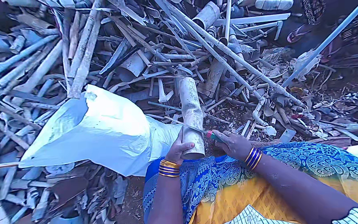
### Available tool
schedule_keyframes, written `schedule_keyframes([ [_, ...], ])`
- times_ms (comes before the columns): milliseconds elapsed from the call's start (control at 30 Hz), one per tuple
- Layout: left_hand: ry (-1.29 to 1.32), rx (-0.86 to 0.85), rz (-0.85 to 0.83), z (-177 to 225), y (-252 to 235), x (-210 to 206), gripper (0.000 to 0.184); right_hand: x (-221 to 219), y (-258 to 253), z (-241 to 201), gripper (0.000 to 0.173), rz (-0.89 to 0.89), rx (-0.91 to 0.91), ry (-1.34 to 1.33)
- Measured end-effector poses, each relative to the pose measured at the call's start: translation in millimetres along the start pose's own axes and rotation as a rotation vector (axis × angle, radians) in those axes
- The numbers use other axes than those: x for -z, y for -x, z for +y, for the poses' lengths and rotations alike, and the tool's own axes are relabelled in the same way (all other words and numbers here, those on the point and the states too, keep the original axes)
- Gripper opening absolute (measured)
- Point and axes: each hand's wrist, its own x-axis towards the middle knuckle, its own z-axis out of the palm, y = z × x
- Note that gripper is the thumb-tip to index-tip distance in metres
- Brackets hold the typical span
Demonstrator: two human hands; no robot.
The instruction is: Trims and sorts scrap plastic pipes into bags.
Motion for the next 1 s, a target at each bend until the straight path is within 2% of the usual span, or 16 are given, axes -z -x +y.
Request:
schedule_keyframes([
  [67,-0.053,0.012,0.022,3,-2,-2,0.123,0,-1,0,0.049,0.011,0.016,0.034],
  [133,-0.072,0.038,0.008,0,-3,-4,0.126,10,-9,1,0.052,-0.166,-0.172,-0.004],
  [233,0.046,0.007,-0.011,-9,-6,-7,0.122,14,-13,10,0.050,-0.172,-0.229,-0.353],
  [300,0.141,-0.032,-0.002,-12,-10,-9,0.108,9,-10,14,0.043,-0.175,-0.230,-0.722],
  [333,0.188,-0.045,0.024,-13,-12,-8,0.096,10,-8,13,0.038,-0.244,-0.237,-0.935],
  [400,0.258,-0.057,0.117,-14,-13,-8,0.059,17,-4,11,0.036,-0.449,-0.238,-1.194],
  [467,0.315,-0.057,0.175,-11,-14,-8,0.042,21,-4,9,0.037,-0.498,-0.264,-1.232],
  [533,0.359,-0.053,0.176,-11,-13,-8,0.038,18,-5,9,0.035,-0.442,-0.337,-1.251],
  [600,0.380,-0.058,0.184,-11,-13,-9,0.035,18,-4,10,0.032,-0.485,-0.325,-1.299],
  [667,0.328,-0.072,0.178,-11,-11,-7,0.040,23,-3,9,0.034,-0.546,-0.253,-1.272],
  [700,0.292,-0.077,0.166,-11,-10,-6,0.047,23,-3,9,0.037,-0.500,-0.222,-1.175],
  [800,0.227,-0.059,0.070,-12,-7,-5,0.083,27,-12,14,0.047,-0.215,-0.306,-0.616],
  [867,0.210,-0.034,-0.041,-13,-3,-4,0.112,28,-18,25,0.049,-0.014,-0.427,-0.554],
  [900,0.201,-0.037,-0.127,-13,0,-1,0.120,30,-21,32,0.049,0.090,-0.462,-0.550],
  [933,0.192,-0.041,-0.217,-14,2,2,0.123,35,-21,40,0.049,0.164,-0.472,-0.545],
  [1000,0.163,-0.057,-0.384,-14,5,8,0.111,46,-20,54,0.047,0.246,-0.455,-0.584],
])
